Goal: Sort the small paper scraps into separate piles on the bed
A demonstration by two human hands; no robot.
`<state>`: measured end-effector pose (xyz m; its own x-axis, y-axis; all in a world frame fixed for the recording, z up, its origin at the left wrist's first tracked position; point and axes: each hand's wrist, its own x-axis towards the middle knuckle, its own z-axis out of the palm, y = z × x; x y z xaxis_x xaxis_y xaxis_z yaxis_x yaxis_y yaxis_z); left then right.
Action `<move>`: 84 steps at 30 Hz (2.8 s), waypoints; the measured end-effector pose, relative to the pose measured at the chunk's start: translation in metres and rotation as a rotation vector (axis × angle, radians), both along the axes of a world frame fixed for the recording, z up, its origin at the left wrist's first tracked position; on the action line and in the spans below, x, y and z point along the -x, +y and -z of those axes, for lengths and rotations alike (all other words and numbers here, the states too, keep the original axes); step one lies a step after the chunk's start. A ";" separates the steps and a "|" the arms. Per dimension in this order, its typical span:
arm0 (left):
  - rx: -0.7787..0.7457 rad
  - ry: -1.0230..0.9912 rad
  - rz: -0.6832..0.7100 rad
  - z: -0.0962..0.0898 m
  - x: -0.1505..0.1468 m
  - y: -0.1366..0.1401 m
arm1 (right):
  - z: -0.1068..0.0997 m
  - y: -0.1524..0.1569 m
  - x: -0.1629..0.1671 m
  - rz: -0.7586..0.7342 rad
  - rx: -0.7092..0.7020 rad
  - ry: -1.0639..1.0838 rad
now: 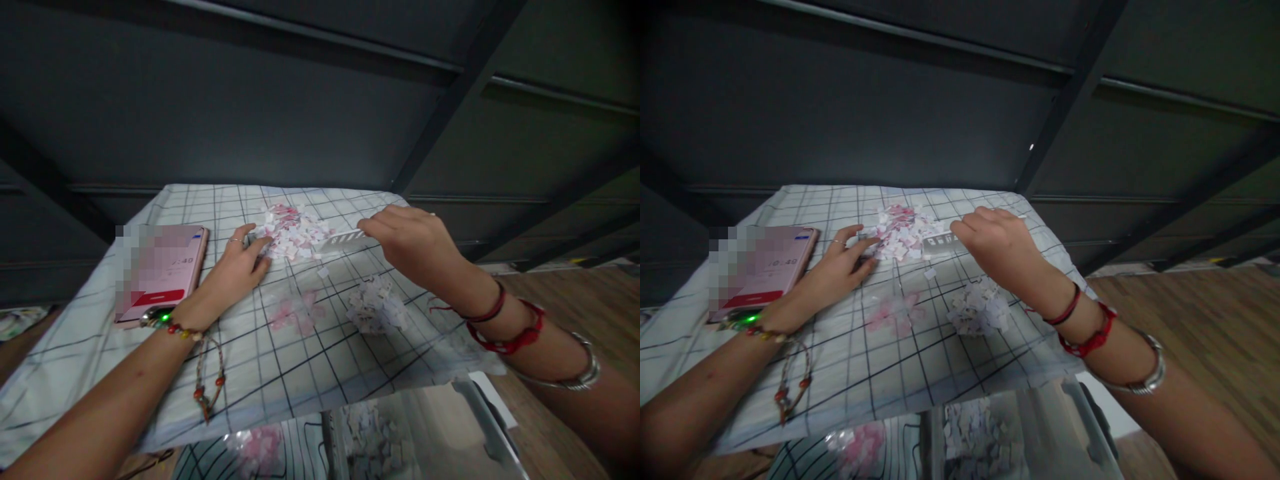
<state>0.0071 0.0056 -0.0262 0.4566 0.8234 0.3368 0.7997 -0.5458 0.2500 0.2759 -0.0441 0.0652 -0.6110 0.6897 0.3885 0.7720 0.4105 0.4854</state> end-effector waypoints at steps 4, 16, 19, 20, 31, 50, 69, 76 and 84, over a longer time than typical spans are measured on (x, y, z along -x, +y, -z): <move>-0.001 -0.001 0.004 -0.001 0.000 0.000 | 0.000 -0.006 0.004 -0.022 0.035 0.032; 0.000 -0.027 0.007 0.000 0.001 0.000 | 0.003 -0.003 0.004 -0.004 0.036 0.039; 0.003 -0.029 0.012 -0.001 0.001 -0.001 | 0.003 -0.003 -0.003 0.007 0.031 0.035; 0.005 -0.030 0.011 -0.001 0.001 -0.001 | 0.002 -0.004 -0.005 0.010 0.025 0.036; -0.003 -0.015 0.009 -0.001 0.000 0.000 | 0.001 -0.008 -0.004 0.004 0.070 0.022; 0.001 -0.009 0.012 -0.002 0.000 0.000 | -0.008 -0.010 -0.030 -0.102 0.193 0.156; 0.011 -0.006 0.002 -0.001 -0.001 0.000 | -0.015 -0.007 -0.049 -0.403 0.348 0.232; 0.010 -0.001 0.008 -0.002 -0.002 0.000 | -0.020 -0.005 -0.055 -0.421 0.351 0.204; 0.017 -0.008 -0.019 -0.003 -0.002 -0.001 | -0.012 0.006 -0.059 -0.442 0.375 0.211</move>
